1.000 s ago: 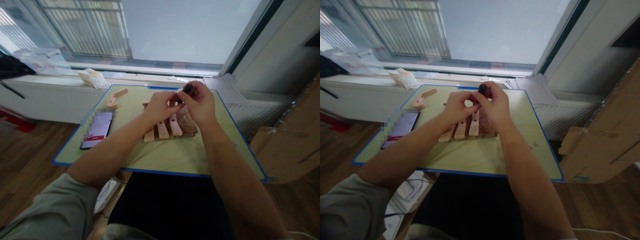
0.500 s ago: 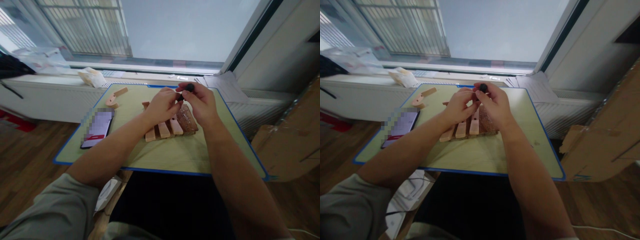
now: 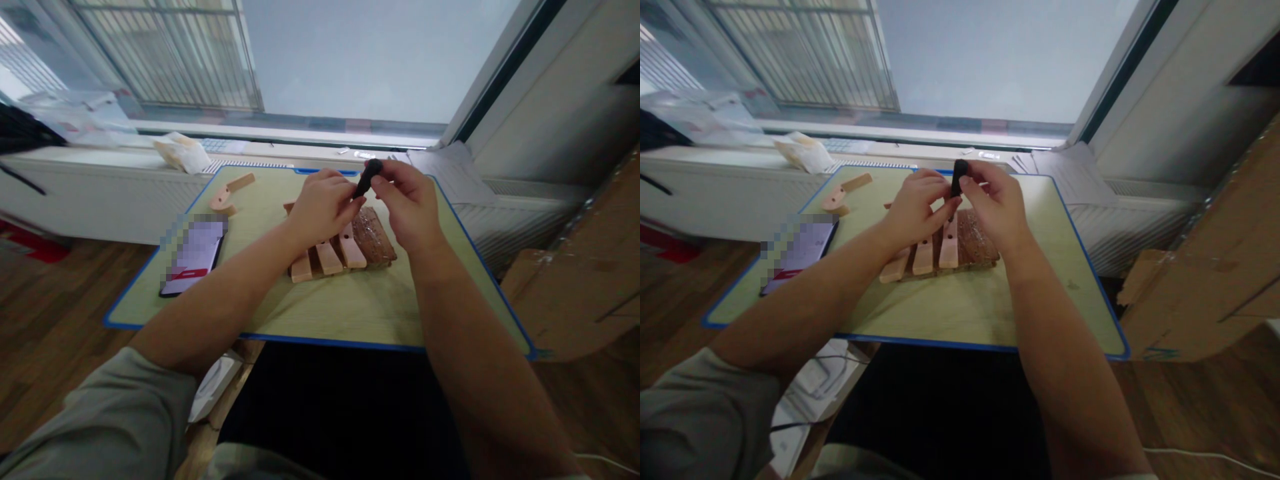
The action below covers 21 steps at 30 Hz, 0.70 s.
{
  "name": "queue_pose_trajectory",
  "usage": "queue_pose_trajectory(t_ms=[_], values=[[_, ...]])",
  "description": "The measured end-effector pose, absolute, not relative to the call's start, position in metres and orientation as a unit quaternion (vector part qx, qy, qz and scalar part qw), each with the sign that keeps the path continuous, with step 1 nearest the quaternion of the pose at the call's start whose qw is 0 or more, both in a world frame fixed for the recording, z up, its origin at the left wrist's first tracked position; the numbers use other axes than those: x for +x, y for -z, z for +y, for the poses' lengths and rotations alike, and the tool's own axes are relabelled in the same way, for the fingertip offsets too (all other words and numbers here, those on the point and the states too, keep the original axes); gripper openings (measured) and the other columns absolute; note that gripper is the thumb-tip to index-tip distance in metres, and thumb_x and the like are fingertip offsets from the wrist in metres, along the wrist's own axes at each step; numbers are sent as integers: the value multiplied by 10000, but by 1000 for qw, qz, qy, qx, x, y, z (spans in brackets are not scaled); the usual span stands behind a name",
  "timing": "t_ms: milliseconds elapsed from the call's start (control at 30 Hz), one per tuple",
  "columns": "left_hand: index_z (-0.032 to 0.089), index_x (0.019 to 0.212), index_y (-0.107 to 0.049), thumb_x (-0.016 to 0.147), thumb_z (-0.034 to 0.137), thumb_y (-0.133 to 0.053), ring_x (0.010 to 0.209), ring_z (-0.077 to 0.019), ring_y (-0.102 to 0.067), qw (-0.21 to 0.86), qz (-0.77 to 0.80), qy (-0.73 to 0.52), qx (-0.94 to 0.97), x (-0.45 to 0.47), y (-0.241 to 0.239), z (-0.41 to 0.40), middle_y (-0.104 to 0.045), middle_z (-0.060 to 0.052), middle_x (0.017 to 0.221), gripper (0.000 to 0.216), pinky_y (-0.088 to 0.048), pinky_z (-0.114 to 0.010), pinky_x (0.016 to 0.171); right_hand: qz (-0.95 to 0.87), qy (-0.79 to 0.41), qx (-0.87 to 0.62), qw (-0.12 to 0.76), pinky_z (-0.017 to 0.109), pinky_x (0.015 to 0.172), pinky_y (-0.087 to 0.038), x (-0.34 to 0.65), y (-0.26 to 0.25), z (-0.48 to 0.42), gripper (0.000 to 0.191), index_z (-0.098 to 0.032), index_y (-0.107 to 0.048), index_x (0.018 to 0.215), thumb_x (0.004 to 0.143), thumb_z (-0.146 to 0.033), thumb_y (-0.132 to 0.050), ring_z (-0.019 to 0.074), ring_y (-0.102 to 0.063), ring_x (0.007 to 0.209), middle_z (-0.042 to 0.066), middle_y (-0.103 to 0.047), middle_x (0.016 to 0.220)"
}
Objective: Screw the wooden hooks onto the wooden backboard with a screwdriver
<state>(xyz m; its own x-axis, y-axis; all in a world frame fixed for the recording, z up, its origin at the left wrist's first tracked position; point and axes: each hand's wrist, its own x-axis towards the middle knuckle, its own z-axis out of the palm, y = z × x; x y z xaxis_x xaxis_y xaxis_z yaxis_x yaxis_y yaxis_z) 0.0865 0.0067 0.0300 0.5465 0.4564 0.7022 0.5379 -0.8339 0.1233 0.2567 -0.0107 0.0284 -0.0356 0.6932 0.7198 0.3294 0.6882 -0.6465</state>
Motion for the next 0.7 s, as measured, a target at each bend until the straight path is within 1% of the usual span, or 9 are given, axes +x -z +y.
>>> queue_pose_trajectory(t_ms=[100, 200, 333, 467, 567, 633, 700], values=[[196, 773, -620, 904, 364, -461, 888, -198, -587, 55, -293, 385, -874, 86, -29, 7, -680, -42, 828, 266, -430, -388, 834, -707, -147, -365, 588, 317, 722, -539, 257, -24, -5, 278, -282, -631, 996, 831, -503, -591, 159, -628, 892, -14, -642, 913], [204, 833, -629, 903, 387, -482, 860, -188, -583, 37, -298, 405, -863, 86, -28, 8, -675, -33, 832, 244, -434, -374, 810, -706, -154, -363, 588, 311, 711, -546, 254, -17, -2, 315, -290, -581, 1035, 837, -535, -576, 150, -624, 869, -12, -609, 894], [220, 820, -612, 886, 382, -534, 848, -183, -566, 28, -303, 430, -850, 85, -29, 11, -658, -19, 812, 192, -436, -366, 797, -707, -160, -360, 588, 350, 712, -562, 252, -13, 0, 363, -306, -520, 1118, 844, -541, -563, 171, -626, 894, 5, -595, 947], [223, 849, -612, 899, 324, -510, 864, -186, -558, 32, -280, 416, -864, 85, -30, 11, -655, -18, 832, 152, -437, -374, 818, -709, -178, -358, 581, 381, 746, -565, 254, -18, -6, 413, -340, -481, 1199, 832, -483, -603, 183, -635, 910, 5, -625, 992], [218, 883, -614, 895, 330, -518, 867, -185, -562, 30, -277, 415, -866, 85, -28, 11, -661, -21, 859, 148, -439, -369, 826, -709, -192, -357, 577, 371, 746, -566, 254, -22, -8, 329, -327, -540, 1140, 836, -437, -604, 178, -646, 891, -3, -649, 985], [210, 877, -607, 873, 369, -555, 862, -189, -564, 30, -286, 418, -862, 85, -27, 12, -658, -27, 857, 167, -441, -365, 815, -706, -188, -358, 582, 353, 718, -566, 253, -20, -7, 278, -306, -574, 1070, 824, -429, -618, 165, -650, 850, -14, -649, 941], [206, 858, -596, 865, 387, -565, 851, -192, -562, 31, -293, 416, -860, 85, -26, 13, -649, -31, 842, 184, -441, -364, 798, -698, -175, -364, 592, 327, 686, -561, 252, -18, -5, 277, -296, -581, 1029, 796, -429, -653, 147, -645, 803, -28, -636, 883]])
